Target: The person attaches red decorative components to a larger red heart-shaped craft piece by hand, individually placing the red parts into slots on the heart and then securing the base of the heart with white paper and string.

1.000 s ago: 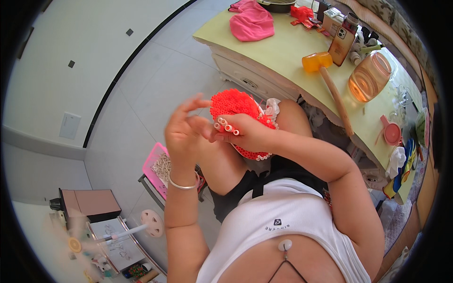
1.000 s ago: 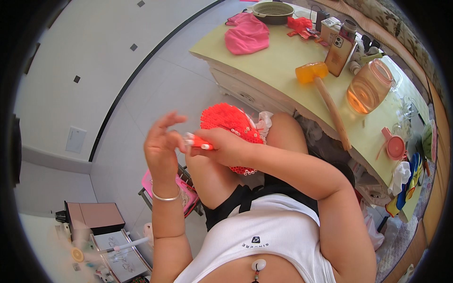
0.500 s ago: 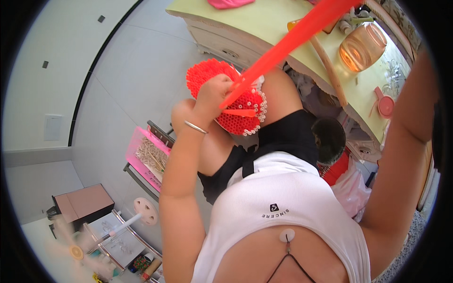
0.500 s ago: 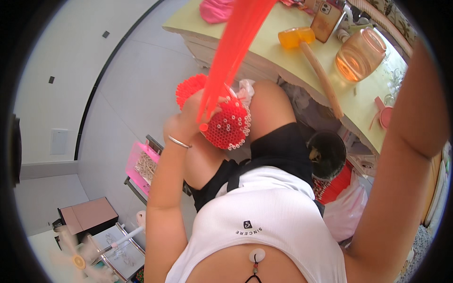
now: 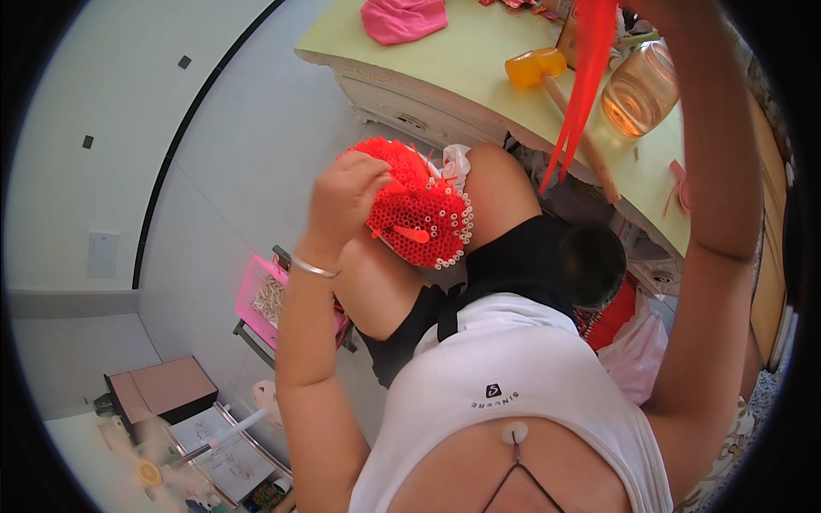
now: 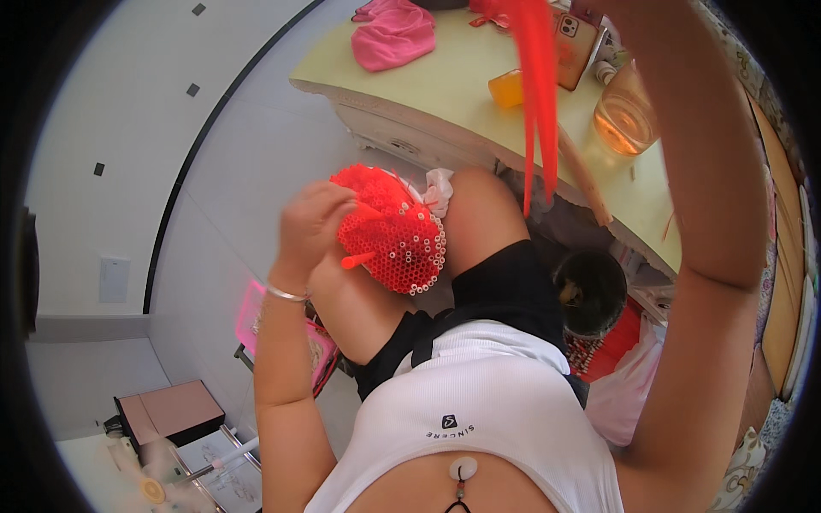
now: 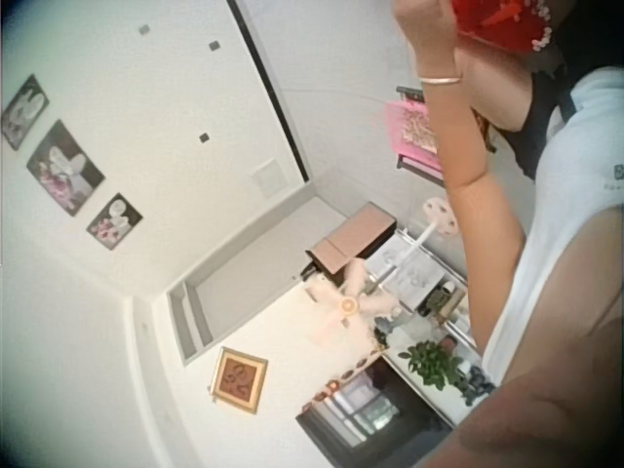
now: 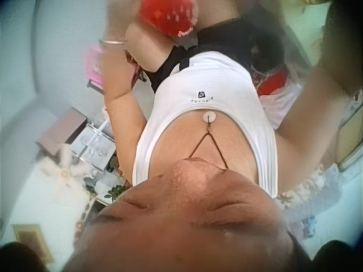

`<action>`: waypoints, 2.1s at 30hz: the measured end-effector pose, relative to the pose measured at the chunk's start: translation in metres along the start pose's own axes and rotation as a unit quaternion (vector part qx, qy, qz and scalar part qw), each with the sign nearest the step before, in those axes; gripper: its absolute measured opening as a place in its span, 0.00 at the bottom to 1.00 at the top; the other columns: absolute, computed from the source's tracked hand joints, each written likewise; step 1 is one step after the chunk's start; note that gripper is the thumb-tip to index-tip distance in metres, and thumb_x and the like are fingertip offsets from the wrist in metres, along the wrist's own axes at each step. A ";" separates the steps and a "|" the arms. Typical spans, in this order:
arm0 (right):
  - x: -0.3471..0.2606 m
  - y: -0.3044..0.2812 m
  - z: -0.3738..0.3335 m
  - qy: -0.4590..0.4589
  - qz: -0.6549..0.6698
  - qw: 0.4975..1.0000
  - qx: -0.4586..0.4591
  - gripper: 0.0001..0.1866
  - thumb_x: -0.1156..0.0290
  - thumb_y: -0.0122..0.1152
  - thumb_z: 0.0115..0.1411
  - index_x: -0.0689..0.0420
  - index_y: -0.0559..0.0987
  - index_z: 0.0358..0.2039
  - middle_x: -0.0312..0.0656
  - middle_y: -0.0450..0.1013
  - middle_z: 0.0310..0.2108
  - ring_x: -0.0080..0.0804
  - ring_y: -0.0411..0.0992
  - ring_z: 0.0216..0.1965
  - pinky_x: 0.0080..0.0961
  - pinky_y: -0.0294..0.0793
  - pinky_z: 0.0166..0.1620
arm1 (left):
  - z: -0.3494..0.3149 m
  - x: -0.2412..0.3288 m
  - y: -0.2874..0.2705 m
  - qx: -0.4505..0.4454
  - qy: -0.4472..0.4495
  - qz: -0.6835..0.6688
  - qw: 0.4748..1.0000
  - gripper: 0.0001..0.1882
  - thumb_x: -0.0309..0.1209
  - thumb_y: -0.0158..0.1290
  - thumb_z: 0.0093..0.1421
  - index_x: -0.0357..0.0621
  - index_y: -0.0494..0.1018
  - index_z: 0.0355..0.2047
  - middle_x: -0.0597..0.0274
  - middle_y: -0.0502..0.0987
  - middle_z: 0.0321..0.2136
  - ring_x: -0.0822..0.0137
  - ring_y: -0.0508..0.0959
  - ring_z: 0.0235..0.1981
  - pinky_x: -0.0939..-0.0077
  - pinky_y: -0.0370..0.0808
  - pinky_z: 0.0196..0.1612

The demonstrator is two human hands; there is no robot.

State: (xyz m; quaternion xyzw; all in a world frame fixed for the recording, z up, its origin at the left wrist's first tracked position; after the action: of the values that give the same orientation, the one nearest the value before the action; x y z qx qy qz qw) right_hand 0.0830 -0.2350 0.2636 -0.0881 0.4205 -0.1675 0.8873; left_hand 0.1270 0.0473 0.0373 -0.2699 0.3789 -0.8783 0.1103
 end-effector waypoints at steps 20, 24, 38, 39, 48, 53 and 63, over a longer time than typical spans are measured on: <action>0.045 0.117 -0.013 0.179 0.159 0.948 -0.210 0.16 0.63 0.71 0.54 0.55 0.81 0.41 0.33 0.81 0.32 0.17 0.68 0.25 0.18 0.67 0.30 | 0.076 0.136 -0.126 0.250 0.194 0.149 0.937 0.17 0.28 0.55 0.65 0.32 0.72 0.53 0.52 0.77 0.46 0.58 0.78 0.45 0.64 0.75 0.50; 0.047 0.083 0.012 0.158 0.255 0.943 -0.147 0.14 0.63 0.68 0.59 0.60 0.78 0.37 0.38 0.82 0.35 0.13 0.64 0.21 0.12 0.63 0.24 | 0.029 0.134 -0.036 -0.069 0.230 0.061 0.969 0.18 0.30 0.53 0.59 0.36 0.76 0.49 0.51 0.77 0.46 0.51 0.78 0.50 0.54 0.71 0.56; -0.008 -0.015 0.010 0.119 0.370 0.920 -0.044 0.13 0.66 0.64 0.63 0.62 0.76 0.42 0.50 0.79 0.40 0.40 0.80 0.41 0.35 0.81 0.42 | -0.110 0.016 0.075 -0.271 -0.081 0.175 0.943 0.51 0.60 0.54 0.55 0.37 0.53 0.69 0.48 0.49 0.71 0.45 0.49 0.72 0.40 0.47 0.68; -0.014 -0.026 0.004 0.107 0.357 0.927 -0.034 0.13 0.66 0.64 0.63 0.62 0.76 0.41 0.49 0.79 0.39 0.39 0.80 0.41 0.34 0.82 0.41 | -0.109 0.017 0.076 -0.276 -0.078 0.168 0.943 0.52 0.59 0.56 0.55 0.36 0.52 0.69 0.46 0.48 0.71 0.44 0.48 0.72 0.40 0.47 0.69; -0.057 -0.163 -0.050 0.072 0.184 0.970 0.144 0.08 0.74 0.62 0.62 0.65 0.76 0.38 0.46 0.77 0.29 0.33 0.77 0.26 0.28 0.82 0.33 | -0.090 0.022 0.083 -0.293 -0.076 0.129 0.944 0.51 0.49 0.59 0.56 0.38 0.48 0.71 0.47 0.45 0.72 0.45 0.44 0.73 0.47 0.43 0.71; -0.007 -0.155 -0.150 0.252 0.051 0.960 0.111 0.13 0.66 0.59 0.64 0.64 0.76 0.39 0.43 0.75 0.26 0.30 0.75 0.25 0.26 0.77 0.30 | -0.095 0.021 0.076 -0.311 -0.062 0.165 0.934 0.51 0.50 0.58 0.56 0.36 0.48 0.70 0.44 0.46 0.72 0.46 0.45 0.73 0.51 0.43 0.72; 0.088 -0.140 -0.377 0.443 0.066 0.874 0.187 0.06 0.77 0.60 0.61 0.60 0.75 0.39 0.36 0.72 0.27 0.22 0.71 0.30 0.21 0.71 0.34 | -0.096 0.019 0.075 -0.296 -0.017 0.192 0.936 0.45 0.57 0.47 0.64 0.34 0.52 0.69 0.45 0.50 0.71 0.45 0.51 0.71 0.53 0.47 0.70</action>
State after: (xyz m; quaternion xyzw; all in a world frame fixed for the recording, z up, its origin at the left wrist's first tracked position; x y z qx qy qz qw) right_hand -0.1884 -0.4032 0.0044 0.1910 0.7355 -0.2056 0.6166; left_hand 0.0568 0.0466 -0.0638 -0.2271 0.6640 -0.6843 0.1980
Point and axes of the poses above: each hand's wrist, its own z-axis towards the middle knuckle, its own y-axis out of the palm, x = y × z, the point moved 3 cm from there along z, towards the middle knuckle
